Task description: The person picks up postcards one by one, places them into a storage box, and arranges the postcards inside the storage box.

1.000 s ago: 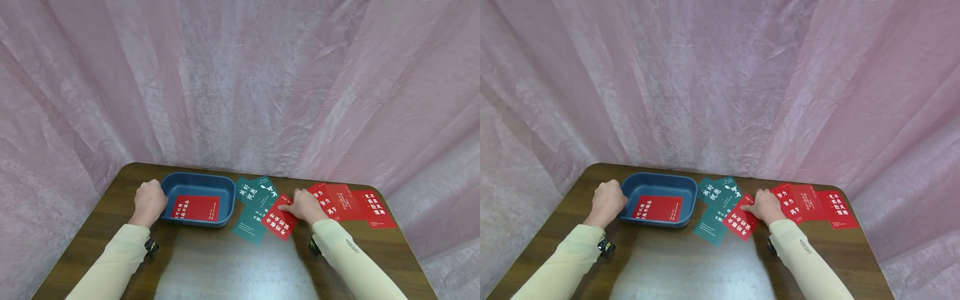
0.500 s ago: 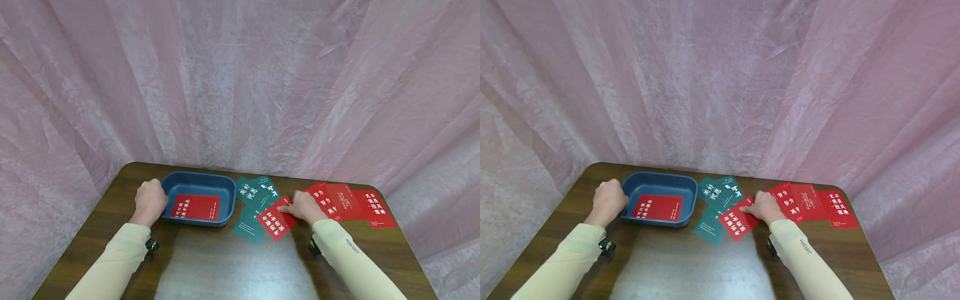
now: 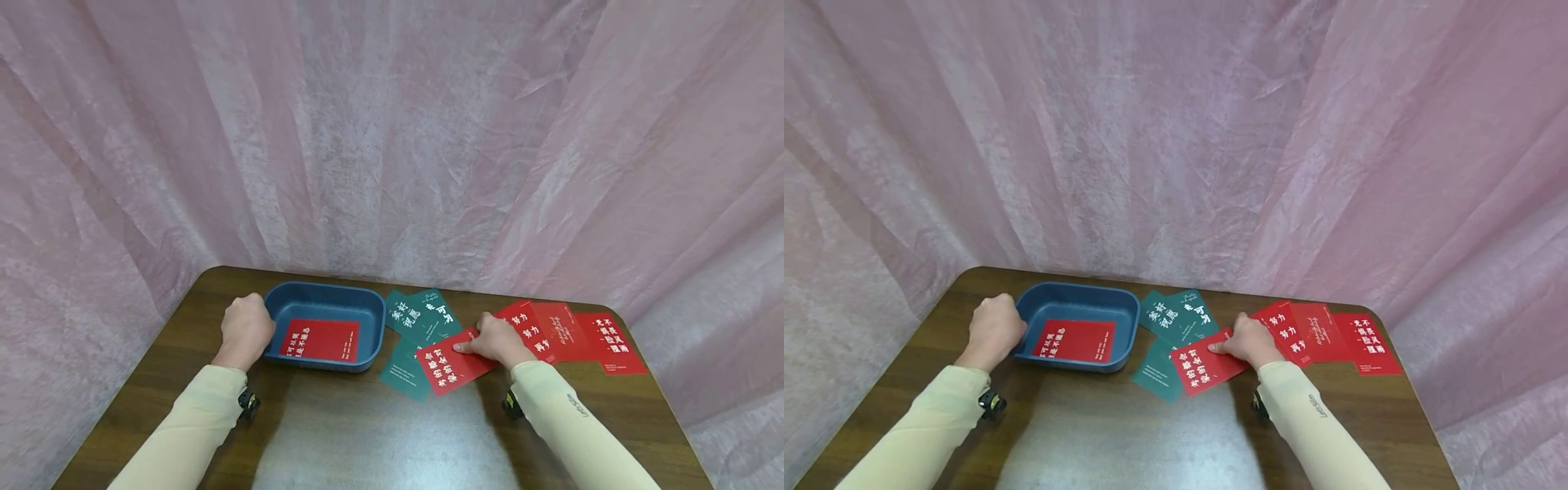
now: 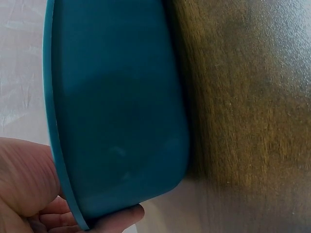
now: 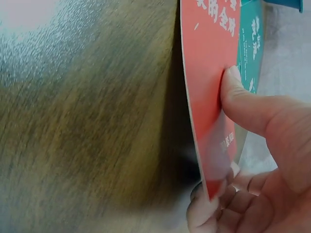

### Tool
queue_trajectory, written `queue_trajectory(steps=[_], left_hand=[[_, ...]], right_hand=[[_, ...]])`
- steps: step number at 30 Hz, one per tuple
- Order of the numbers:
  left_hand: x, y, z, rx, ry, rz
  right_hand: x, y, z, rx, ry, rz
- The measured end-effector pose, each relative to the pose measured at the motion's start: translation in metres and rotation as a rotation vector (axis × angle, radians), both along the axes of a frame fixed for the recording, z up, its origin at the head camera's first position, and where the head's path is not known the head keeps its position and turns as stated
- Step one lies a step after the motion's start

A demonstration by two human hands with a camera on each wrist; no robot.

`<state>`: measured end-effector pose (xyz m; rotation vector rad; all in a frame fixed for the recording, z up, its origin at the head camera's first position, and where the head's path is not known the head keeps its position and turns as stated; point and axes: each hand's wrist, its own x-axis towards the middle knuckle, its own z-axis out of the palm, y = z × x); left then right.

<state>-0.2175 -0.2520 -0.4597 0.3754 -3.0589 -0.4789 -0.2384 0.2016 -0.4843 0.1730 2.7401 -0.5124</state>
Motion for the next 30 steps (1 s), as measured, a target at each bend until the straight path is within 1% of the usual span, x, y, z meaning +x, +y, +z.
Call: queue_trajectory(steps=[6, 9, 12, 16, 19, 25, 30], left_hand=[[0.001, 0.001, -0.001, 0.007, -0.005, 0.001], [0.001, 0.002, 0.0, 0.015, -0.011, 0.002], [0.001, 0.002, 0.002, 0.014, -0.023, 0.007], [0.001, 0.003, 0.003, 0.015, -0.032, 0.01], [0.001, 0.003, 0.004, 0.016, -0.027, 0.007], [0.002, 0.003, 0.003, 0.023, -0.038, 0.005], [0.002, 0.003, 0.002, 0.019, -0.039, 0.006]], right_hand=[[0.001, 0.004, -0.001, -0.055, -0.037, 0.01], [0.002, 0.006, -0.004, -0.081, -0.033, 0.009], [0.004, 0.006, -0.004, -0.123, -0.036, -0.011], [0.006, 0.005, -0.002, -0.163, -0.034, -0.021], [0.007, 0.004, 0.002, -0.169, 0.008, 0.008], [0.004, 0.0, 0.013, -0.188, 0.134, 0.071], [0.003, -0.003, 0.019, -0.27, 0.188, 0.092]])
